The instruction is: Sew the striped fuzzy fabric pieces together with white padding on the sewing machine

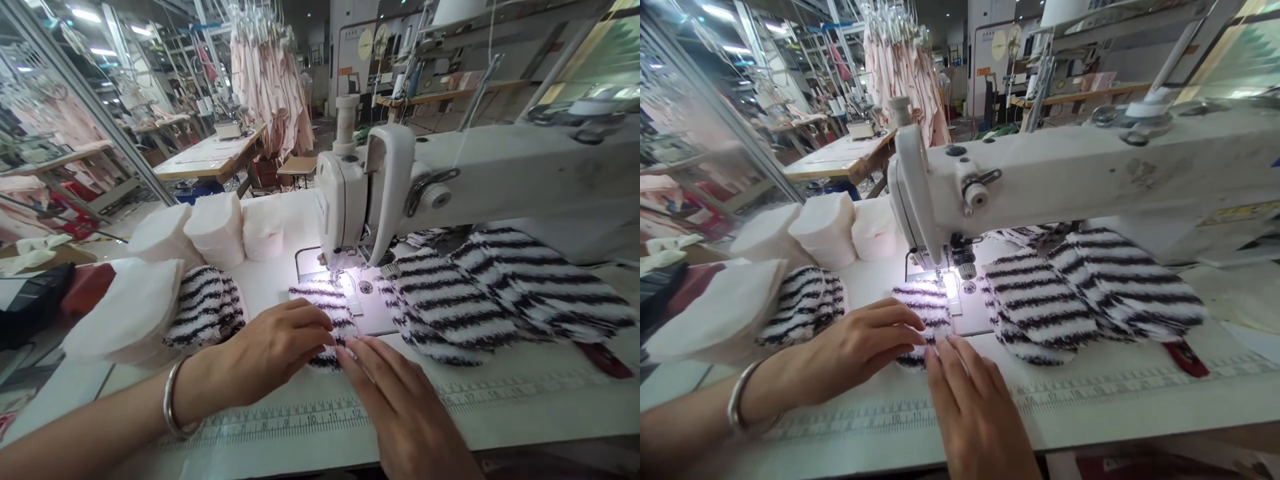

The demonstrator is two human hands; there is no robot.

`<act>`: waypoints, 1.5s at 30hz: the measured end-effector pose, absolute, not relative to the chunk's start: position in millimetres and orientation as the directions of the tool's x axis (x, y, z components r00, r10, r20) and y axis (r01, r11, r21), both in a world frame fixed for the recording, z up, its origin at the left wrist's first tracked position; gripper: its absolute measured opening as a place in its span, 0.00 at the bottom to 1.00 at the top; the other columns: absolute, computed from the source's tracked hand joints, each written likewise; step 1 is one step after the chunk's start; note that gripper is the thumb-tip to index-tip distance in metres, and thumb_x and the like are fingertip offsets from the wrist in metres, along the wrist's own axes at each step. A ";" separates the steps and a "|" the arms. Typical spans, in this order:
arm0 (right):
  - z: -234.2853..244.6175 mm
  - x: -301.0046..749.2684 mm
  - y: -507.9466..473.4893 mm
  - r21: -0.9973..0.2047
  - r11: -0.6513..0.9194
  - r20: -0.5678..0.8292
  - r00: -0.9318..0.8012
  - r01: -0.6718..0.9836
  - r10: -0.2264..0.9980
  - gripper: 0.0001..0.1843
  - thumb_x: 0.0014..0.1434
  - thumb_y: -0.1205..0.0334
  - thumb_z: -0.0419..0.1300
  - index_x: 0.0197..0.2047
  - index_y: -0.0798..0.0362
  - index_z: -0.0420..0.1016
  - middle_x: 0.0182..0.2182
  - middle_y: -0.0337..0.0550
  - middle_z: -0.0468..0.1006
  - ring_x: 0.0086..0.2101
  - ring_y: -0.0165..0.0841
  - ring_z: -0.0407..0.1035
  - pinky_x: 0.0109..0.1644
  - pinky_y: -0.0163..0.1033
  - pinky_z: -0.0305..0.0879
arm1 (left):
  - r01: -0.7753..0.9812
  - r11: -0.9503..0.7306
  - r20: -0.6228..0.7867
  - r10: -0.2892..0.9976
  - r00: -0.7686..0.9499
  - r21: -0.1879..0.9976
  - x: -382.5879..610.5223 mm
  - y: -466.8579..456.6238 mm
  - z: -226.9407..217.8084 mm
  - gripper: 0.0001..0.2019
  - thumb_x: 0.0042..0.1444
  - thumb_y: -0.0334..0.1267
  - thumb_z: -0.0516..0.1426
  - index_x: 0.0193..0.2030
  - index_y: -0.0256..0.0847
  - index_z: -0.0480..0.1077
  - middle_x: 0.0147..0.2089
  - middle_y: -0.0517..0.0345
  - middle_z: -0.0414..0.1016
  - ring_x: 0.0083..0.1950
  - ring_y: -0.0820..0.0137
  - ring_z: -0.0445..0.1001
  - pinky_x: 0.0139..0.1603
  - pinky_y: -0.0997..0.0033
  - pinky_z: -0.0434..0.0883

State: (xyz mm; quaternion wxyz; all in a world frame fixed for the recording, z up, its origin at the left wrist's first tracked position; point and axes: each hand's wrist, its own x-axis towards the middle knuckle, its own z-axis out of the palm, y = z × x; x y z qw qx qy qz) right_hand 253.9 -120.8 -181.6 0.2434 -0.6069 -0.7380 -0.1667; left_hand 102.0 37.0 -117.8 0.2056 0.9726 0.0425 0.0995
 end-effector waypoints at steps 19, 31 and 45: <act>-204.2 239.1 -106.1 -0.105 0.060 0.620 0.018 0.993 0.785 0.24 0.66 0.71 0.38 0.50 0.61 0.75 0.50 0.52 0.76 0.52 0.42 0.67 0.49 0.44 0.60 | 0.008 -0.961 0.159 0.053 0.986 0.275 113.4 49.4 -134.6 0.15 0.64 0.26 0.47 0.56 0.33 0.64 0.58 0.46 0.69 0.61 0.65 0.65 0.62 0.64 0.66; -205.2 232.6 -101.7 -0.078 -0.018 0.629 0.063 0.997 0.775 0.25 0.66 0.72 0.38 0.47 0.61 0.77 0.48 0.50 0.78 0.50 0.39 0.69 0.49 0.44 0.59 | -0.035 -0.974 0.144 -0.002 0.990 0.223 115.1 50.1 -130.3 0.18 0.63 0.24 0.46 0.58 0.31 0.63 0.60 0.45 0.67 0.63 0.64 0.61 0.65 0.63 0.63; -191.9 253.1 -73.0 -0.064 0.034 0.550 0.007 0.997 0.835 0.26 0.60 0.78 0.39 0.53 0.60 0.73 0.52 0.47 0.75 0.54 0.39 0.63 0.55 0.46 0.54 | -0.032 -0.972 0.332 0.049 0.942 0.233 116.9 67.9 -133.7 0.14 0.63 0.24 0.47 0.54 0.35 0.60 0.54 0.42 0.72 0.58 0.65 0.71 0.59 0.62 0.70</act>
